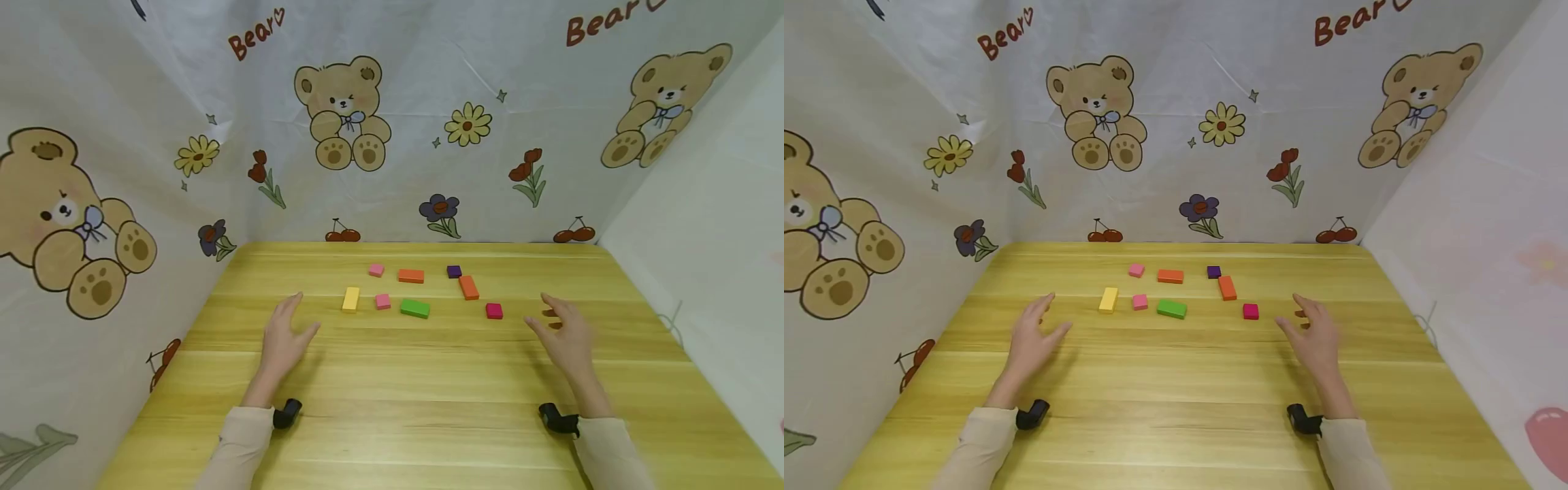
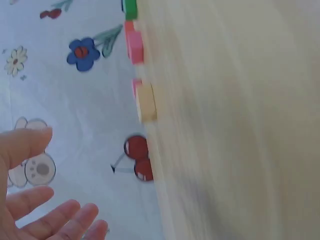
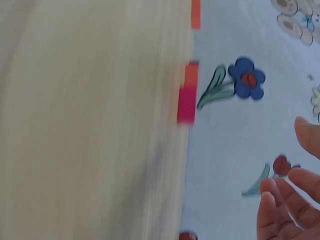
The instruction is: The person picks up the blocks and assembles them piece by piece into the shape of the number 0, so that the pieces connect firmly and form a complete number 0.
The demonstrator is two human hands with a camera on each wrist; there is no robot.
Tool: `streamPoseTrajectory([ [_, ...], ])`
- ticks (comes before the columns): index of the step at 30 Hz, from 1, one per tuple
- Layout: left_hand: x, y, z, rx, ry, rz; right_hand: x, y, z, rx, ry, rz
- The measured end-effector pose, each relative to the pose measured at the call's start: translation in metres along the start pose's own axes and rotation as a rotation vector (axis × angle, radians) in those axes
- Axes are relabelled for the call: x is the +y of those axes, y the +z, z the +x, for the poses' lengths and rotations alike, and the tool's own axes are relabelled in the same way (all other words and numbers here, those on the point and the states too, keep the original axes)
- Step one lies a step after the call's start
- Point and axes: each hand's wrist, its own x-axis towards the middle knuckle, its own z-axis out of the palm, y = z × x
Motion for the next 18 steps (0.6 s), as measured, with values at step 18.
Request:
streamPoseTrajectory([
  [18,0.05,0.104,0.039,-0.087,-0.159,-0.196,-0.071,0.103,0.018,-0.289,0.163,0.268],
])
